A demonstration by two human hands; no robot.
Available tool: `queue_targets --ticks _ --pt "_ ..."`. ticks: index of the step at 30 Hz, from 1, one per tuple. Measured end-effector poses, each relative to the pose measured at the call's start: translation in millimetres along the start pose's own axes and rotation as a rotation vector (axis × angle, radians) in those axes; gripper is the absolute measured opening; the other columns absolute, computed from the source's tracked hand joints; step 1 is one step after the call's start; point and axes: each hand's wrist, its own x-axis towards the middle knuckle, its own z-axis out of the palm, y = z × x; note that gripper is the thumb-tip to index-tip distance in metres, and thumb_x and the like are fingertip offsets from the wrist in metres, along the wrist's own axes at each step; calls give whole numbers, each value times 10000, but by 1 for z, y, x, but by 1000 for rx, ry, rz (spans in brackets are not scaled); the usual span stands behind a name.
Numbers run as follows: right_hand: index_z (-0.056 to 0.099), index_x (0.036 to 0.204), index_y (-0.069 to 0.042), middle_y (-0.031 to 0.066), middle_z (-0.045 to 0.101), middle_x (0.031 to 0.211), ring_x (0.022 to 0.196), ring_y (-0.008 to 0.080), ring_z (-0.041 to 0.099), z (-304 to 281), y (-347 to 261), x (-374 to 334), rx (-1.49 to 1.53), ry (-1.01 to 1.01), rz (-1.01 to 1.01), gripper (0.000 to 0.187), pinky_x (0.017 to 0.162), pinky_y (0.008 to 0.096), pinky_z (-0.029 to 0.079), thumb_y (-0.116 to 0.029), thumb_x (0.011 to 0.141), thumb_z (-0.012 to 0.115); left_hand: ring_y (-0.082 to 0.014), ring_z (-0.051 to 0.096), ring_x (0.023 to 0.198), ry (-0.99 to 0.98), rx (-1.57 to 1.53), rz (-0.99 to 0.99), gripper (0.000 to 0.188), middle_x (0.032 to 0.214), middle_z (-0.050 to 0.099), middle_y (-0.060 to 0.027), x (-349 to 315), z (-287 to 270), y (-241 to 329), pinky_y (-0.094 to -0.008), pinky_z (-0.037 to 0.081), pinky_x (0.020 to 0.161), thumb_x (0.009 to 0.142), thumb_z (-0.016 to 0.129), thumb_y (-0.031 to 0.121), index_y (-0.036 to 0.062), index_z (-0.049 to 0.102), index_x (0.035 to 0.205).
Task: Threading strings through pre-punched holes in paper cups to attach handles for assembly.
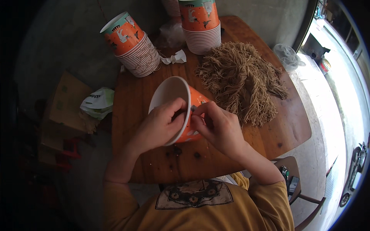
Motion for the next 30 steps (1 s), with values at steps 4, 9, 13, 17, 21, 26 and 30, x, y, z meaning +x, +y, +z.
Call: queue_targets --ticks 4,9,13,17,21,26,30 --pt "593 869 -52 83 595 633 526 175 591 -29 9 -1 -114 -151 91 142 495 296 451 -160 828 676 -205 577 679 248 481 278 107 778 513 -89 0 4 9 -351 488 580 812 576 16 29 492 876" --pt "608 835 -36 88 642 699 603 160 631 -77 2 11 -24 -383 236 163 555 298 468 -193 852 648 -138 551 684 109 31 209 69 780 512 -33 12 2 2 -251 467 620 860 566 61 33 508 884" --pt "604 870 -39 100 607 675 605 175 591 -86 11 29 -23 -400 208 186 578 328 453 -223 870 631 -54 502 761 56 -350 98 44 870 507 0 35 14 -3 -207 437 655 900 520 70 26 526 899" --pt "584 889 -23 135 595 740 698 312 592 -79 22 44 -117 -428 -127 163 629 382 454 -185 894 583 -51 504 798 175 -330 233 40 912 515 -4 54 24 -4 -216 443 681 895 510 63 27 529 898" --pt "568 953 -13 164 609 856 824 336 600 -68 29 53 -107 -471 -201 174 704 404 467 -180 907 554 -46 511 766 137 -492 191 64 899 563 -6 69 23 -10 -206 439 656 919 469 79 45 522 932" --pt "570 997 -45 165 624 851 796 345 617 -52 30 47 12 -627 -105 182 703 413 487 -208 924 537 -27 483 698 8 -386 68 73 813 530 37 71 22 -19 -187 401 608 964 493 152 90 529 977" --pt "597 943 -62 142 631 813 756 295 627 -57 29 50 -20 -736 -155 137 674 377 488 -189 907 564 -40 480 695 -21 -284 50 80 783 514 24 64 25 -22 -214 420 613 948 530 110 59 516 1007"
